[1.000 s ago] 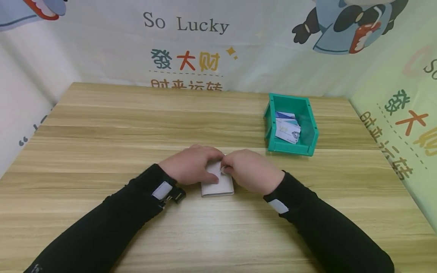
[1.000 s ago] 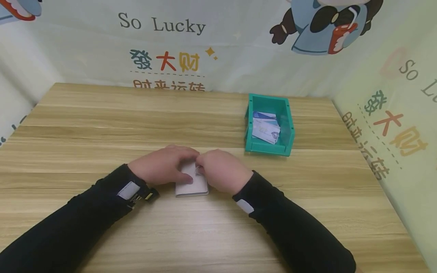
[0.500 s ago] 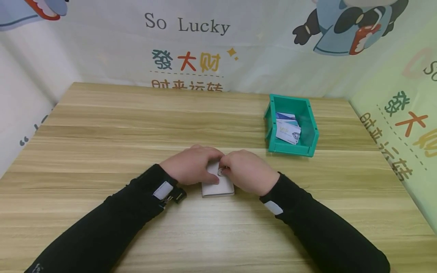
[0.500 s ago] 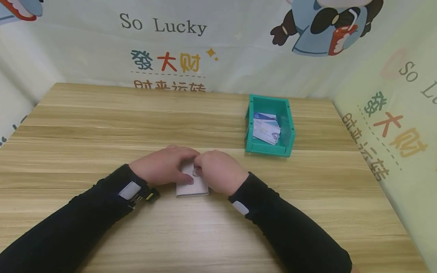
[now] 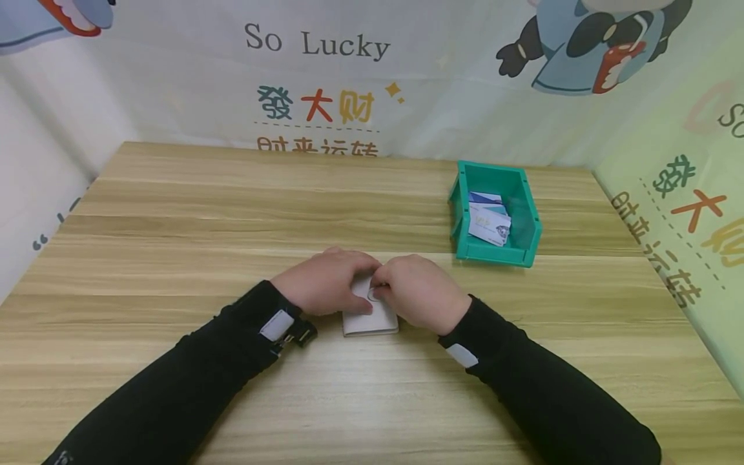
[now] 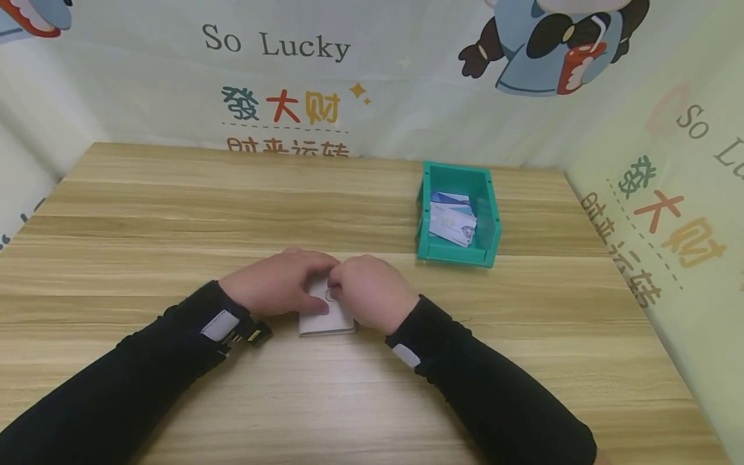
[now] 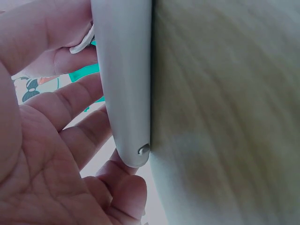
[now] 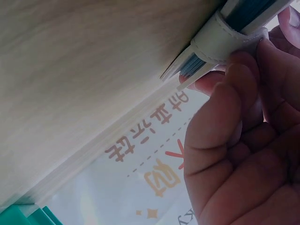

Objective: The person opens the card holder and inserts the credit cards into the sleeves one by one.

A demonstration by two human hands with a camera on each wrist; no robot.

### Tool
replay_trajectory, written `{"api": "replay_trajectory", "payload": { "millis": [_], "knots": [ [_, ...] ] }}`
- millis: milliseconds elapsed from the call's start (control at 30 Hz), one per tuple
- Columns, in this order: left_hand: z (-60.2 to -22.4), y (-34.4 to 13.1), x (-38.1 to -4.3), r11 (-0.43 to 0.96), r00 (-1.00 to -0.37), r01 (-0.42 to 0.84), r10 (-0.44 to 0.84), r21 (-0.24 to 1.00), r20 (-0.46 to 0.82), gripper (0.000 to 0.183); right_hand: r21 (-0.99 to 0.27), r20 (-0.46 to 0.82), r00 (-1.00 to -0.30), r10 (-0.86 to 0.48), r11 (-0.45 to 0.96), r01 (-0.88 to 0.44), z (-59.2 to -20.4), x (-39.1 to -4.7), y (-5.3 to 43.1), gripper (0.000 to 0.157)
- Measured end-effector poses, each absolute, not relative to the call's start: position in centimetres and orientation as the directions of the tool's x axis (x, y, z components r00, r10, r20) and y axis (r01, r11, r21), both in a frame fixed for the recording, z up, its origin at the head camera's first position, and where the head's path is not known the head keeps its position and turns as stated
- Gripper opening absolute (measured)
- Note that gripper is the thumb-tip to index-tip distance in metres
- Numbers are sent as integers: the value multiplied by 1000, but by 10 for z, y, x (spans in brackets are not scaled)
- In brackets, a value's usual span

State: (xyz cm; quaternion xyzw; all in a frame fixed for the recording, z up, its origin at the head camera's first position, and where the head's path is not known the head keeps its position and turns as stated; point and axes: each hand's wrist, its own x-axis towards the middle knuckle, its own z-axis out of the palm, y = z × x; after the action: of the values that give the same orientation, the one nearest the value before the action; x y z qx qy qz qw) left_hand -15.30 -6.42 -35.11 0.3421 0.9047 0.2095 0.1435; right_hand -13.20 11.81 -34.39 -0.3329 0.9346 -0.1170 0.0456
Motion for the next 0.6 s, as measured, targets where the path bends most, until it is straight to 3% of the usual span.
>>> {"api": "replay_trajectory", "payload": {
  "millis": [600],
  "knots": [
    [-351, -65, -153, 665, -726, 554, 680, 500, -100, 34, -347, -18, -831, -555, 783, -516, -346, -131, 115, 4]
  ]
}}
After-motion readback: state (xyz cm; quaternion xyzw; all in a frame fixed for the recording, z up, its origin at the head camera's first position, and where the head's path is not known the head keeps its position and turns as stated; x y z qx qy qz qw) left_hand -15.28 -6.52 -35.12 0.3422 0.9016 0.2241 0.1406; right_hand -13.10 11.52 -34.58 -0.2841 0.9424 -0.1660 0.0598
